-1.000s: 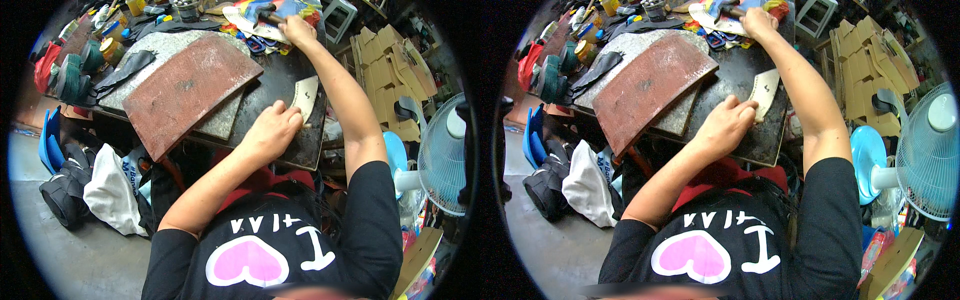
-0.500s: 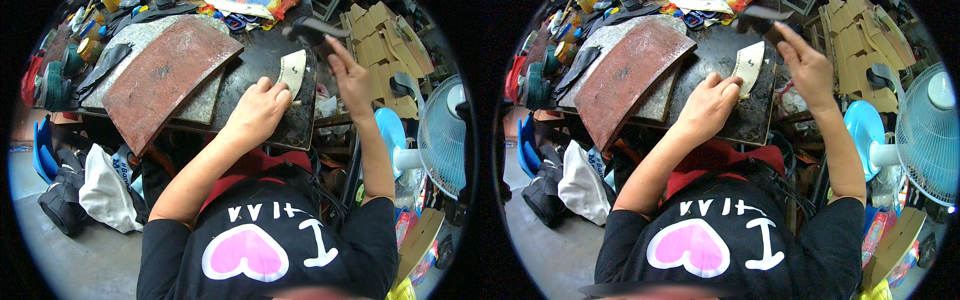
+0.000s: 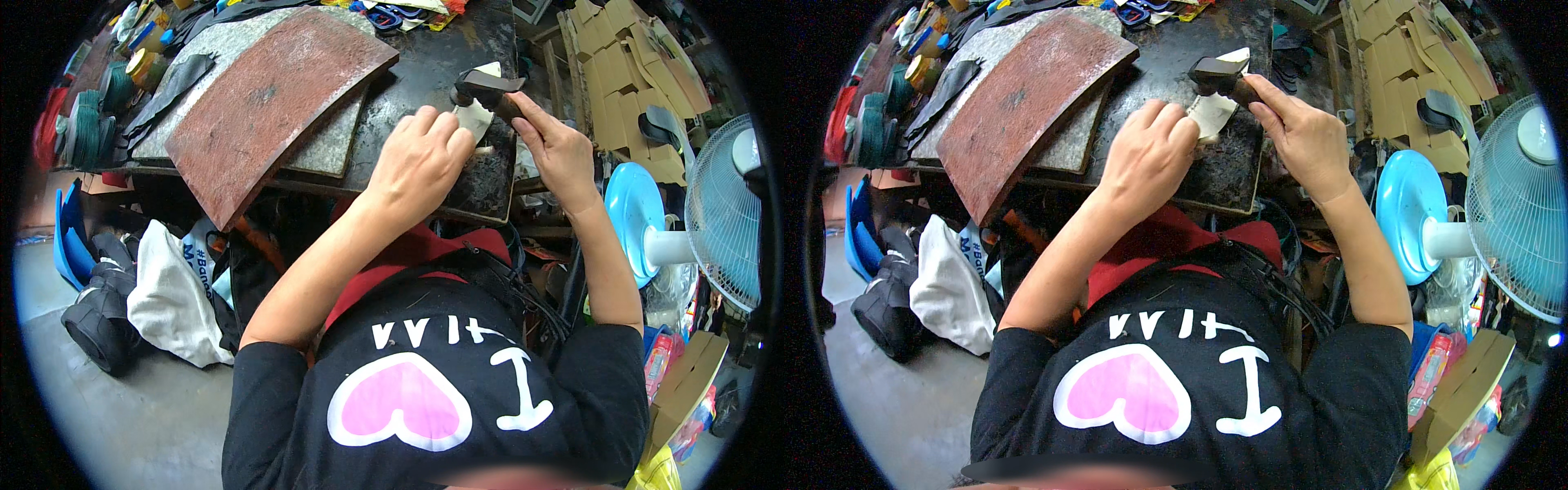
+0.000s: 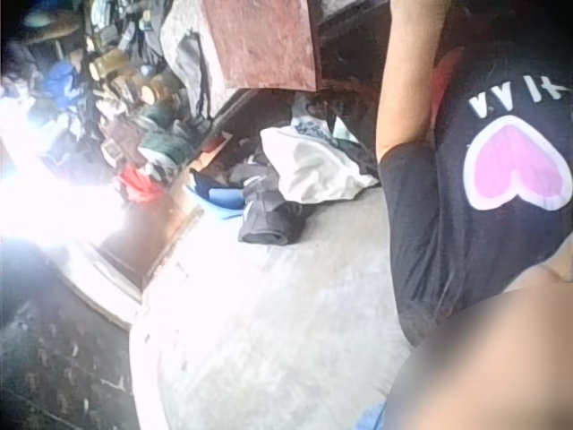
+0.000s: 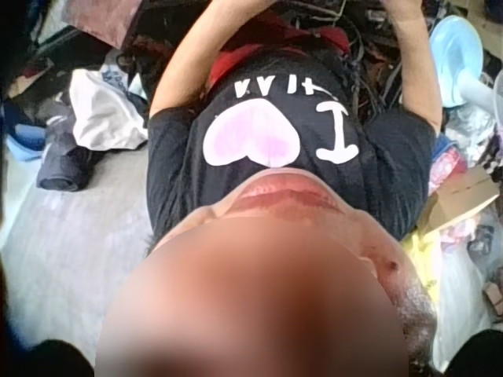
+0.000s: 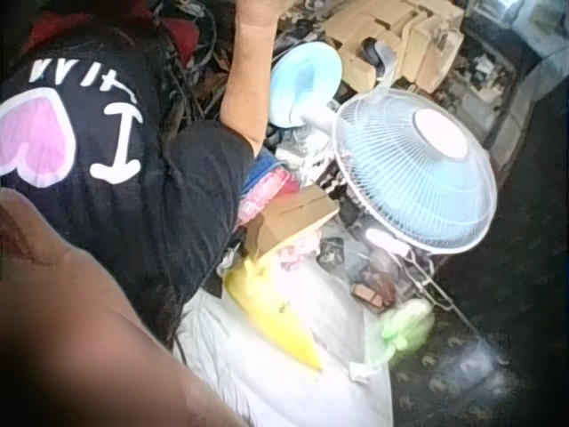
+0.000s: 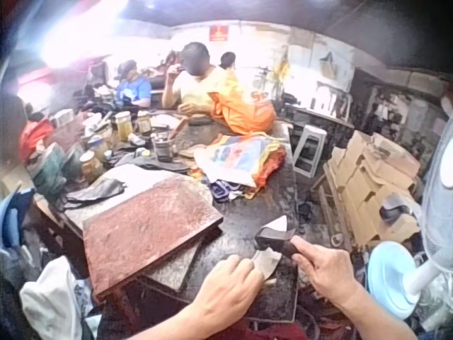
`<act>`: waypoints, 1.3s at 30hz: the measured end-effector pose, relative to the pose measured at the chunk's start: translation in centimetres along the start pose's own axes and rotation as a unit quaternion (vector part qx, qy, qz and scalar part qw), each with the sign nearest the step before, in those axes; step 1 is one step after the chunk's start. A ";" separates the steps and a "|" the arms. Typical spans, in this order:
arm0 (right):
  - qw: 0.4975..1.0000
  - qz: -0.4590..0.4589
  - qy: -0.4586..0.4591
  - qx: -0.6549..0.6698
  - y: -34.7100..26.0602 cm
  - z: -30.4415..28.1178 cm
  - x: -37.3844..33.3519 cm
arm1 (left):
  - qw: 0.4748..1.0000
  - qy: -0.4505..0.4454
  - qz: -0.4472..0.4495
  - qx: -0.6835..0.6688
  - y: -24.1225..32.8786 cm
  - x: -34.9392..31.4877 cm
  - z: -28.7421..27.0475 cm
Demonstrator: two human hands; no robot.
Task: The person uses a hammer and a small metal tool to tap along the edge of a curved shoe part on a workbench. They repeatedly reposition the part and continue tapping along its perimeter.
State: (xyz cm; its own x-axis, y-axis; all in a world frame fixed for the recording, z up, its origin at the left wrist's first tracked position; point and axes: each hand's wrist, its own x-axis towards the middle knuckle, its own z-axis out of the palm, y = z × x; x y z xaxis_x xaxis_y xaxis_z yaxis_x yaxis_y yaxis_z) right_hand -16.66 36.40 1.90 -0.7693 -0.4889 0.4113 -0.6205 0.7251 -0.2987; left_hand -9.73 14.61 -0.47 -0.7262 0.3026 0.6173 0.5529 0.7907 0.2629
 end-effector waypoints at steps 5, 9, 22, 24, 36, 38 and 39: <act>0.996 0.063 -0.049 0.034 0.4 -0.6 0.4 | 0.998 0.001 -0.056 0.013 1.6 -4.4 -3.0; 0.990 0.064 -0.014 0.122 -0.5 -1.2 0.3 | 0.998 0.039 -0.044 -0.007 0.9 -6.1 -2.7; 0.984 -0.017 -0.011 0.176 -4.7 -1.7 0.2 | 0.995 0.085 -0.035 -0.043 0.2 -6.9 -1.9; 0.992 -0.068 -0.021 0.107 -5.4 -1.0 -0.1 | 0.995 0.081 -0.038 -0.034 0.3 -6.9 -1.8; 0.988 -0.108 -0.107 -0.024 -6.6 -0.4 0.3 | 0.996 0.086 -0.026 -0.014 0.5 -7.1 -1.4; 0.988 -0.110 -0.098 0.039 -6.4 -0.1 0.2 | 0.996 0.087 -0.022 -0.015 0.5 -7.1 -1.5; 0.987 -0.103 -0.105 0.060 -6.0 0.0 0.5 | 0.996 0.078 -0.028 -0.014 0.6 -7.1 -1.6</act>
State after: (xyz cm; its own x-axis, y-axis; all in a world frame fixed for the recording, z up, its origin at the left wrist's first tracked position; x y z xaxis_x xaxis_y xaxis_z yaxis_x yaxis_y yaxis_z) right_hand -13.30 31.78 3.86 -0.6311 -0.7194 0.2903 -0.7715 0.5429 -0.3318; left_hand -3.66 12.09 -3.52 -0.6847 0.1701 0.7087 0.5267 0.7876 0.3198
